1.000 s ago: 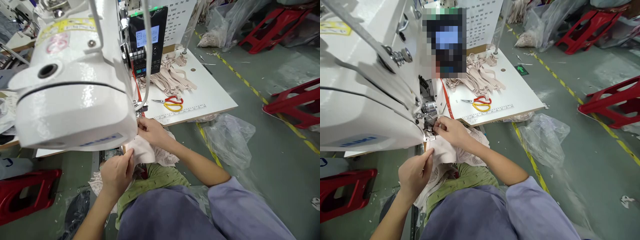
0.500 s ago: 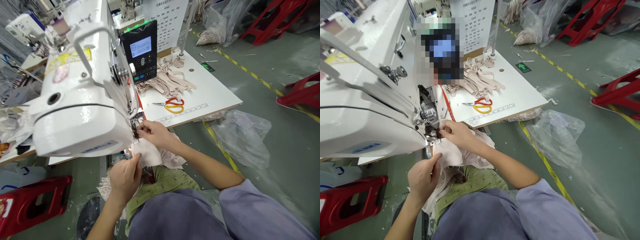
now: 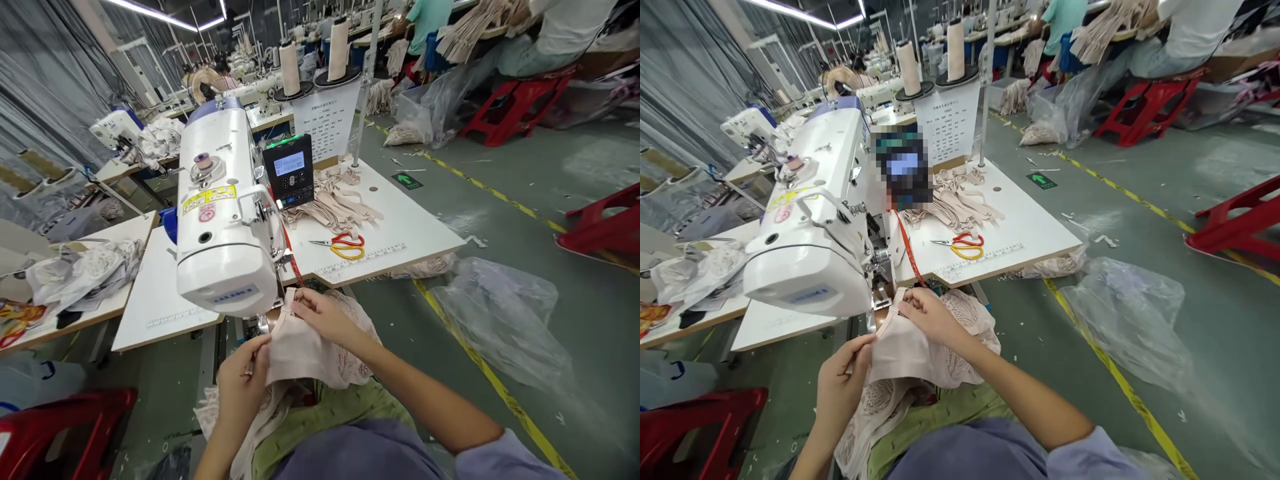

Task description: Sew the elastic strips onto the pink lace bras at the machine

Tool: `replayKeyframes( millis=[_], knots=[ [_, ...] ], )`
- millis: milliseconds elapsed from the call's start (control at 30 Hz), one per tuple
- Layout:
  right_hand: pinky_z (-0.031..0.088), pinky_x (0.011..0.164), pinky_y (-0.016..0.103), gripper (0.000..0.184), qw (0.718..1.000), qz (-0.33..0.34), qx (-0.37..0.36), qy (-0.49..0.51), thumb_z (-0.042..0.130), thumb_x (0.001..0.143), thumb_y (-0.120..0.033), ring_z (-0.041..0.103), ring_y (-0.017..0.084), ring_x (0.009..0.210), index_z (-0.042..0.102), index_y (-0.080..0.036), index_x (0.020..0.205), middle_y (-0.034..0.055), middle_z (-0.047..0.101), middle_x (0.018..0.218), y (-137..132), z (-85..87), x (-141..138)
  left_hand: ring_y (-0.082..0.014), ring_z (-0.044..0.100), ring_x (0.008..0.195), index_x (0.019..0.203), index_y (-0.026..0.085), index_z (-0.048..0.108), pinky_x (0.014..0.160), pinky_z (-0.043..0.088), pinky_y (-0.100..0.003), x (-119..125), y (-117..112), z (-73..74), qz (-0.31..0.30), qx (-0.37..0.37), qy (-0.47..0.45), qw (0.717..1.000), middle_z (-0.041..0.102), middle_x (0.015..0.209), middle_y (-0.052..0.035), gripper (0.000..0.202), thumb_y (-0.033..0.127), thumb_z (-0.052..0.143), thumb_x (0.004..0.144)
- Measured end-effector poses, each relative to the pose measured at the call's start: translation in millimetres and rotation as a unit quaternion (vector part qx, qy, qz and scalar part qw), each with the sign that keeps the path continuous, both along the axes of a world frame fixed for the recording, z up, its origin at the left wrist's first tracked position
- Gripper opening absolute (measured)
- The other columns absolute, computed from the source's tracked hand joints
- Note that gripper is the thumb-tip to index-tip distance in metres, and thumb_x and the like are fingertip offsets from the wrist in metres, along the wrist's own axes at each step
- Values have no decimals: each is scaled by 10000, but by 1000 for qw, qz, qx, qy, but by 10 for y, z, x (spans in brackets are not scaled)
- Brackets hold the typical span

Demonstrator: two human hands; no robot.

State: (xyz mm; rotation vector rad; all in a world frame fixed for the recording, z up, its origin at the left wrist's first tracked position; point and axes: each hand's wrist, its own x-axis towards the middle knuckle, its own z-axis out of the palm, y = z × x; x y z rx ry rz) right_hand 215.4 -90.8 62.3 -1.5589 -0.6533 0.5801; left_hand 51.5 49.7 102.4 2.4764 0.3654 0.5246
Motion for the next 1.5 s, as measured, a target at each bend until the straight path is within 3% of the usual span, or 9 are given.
replayKeyframes(
  millis=[200,300,433,567,700,1000,1100,1233,1500],
  knots=[
    [390,565,239,301,993,15,74,94,554,911,-484,480,114,626,535,-185,881,-26,505,729,-201,-111,-361,-187,731,740,964,215,732,581,566,-244,-207,-43,69,-26,-66,24,997,779,881,-41,238,311,516,939],
    [418,550,239,299,992,20,90,89,570,916,-480,516,118,589,563,-183,880,-29,532,669,-314,-116,-558,-187,706,744,1083,195,677,604,562,-266,-299,-95,63,-46,-27,40,998,746,877,-54,243,303,516,936],
    [513,678,280,221,989,35,105,-100,556,947,-379,633,166,752,652,-190,886,35,657,805,-484,-63,-850,-262,658,977,1312,151,521,848,551,-409,-372,-179,12,-141,115,12,983,695,1063,-119,524,341,657,842],
    [534,702,263,163,920,67,163,-349,561,930,-205,675,168,823,687,-229,1030,59,708,918,-656,-77,-1100,-190,608,688,937,181,643,838,517,-402,-440,-235,-70,-212,215,-50,952,664,718,-25,108,237,553,913],
    [572,783,291,297,877,64,171,-444,571,910,-176,706,201,943,655,-230,1190,86,722,1036,-780,-92,-1262,-162,544,620,855,178,634,729,495,-336,-563,-248,-95,-201,238,-124,942,613,635,-13,148,220,519,938],
    [599,789,299,354,868,47,183,-459,634,879,-180,725,207,908,647,-236,1228,76,737,990,-769,37,-1436,-169,584,671,974,169,622,779,519,-364,-756,-249,-19,-209,208,-180,939,637,659,-27,99,188,542,920],
    [600,783,302,333,874,52,168,-454,605,896,-198,726,206,910,643,-257,1222,70,738,1017,-787,37,-1458,-154,581,637,1039,186,605,723,513,-328,-781,-223,-13,-245,205,-205,925,634,649,-9,143,166,539,914],
    [603,780,306,337,885,66,186,-421,610,892,-191,723,206,920,634,-253,1222,76,731,1033,-811,35,-1493,-133,528,549,950,208,609,607,445,-280,-809,-199,-22,-298,219,-217,903,539,557,45,98,143,584,881],
    [616,791,315,291,892,86,231,-378,587,910,-201,723,203,893,641,-236,1193,84,719,964,-821,65,-1531,-141,439,486,785,221,536,515,319,-292,-851,-233,-23,-316,188,-209,906,468,518,39,158,151,471,910]
  ],
)
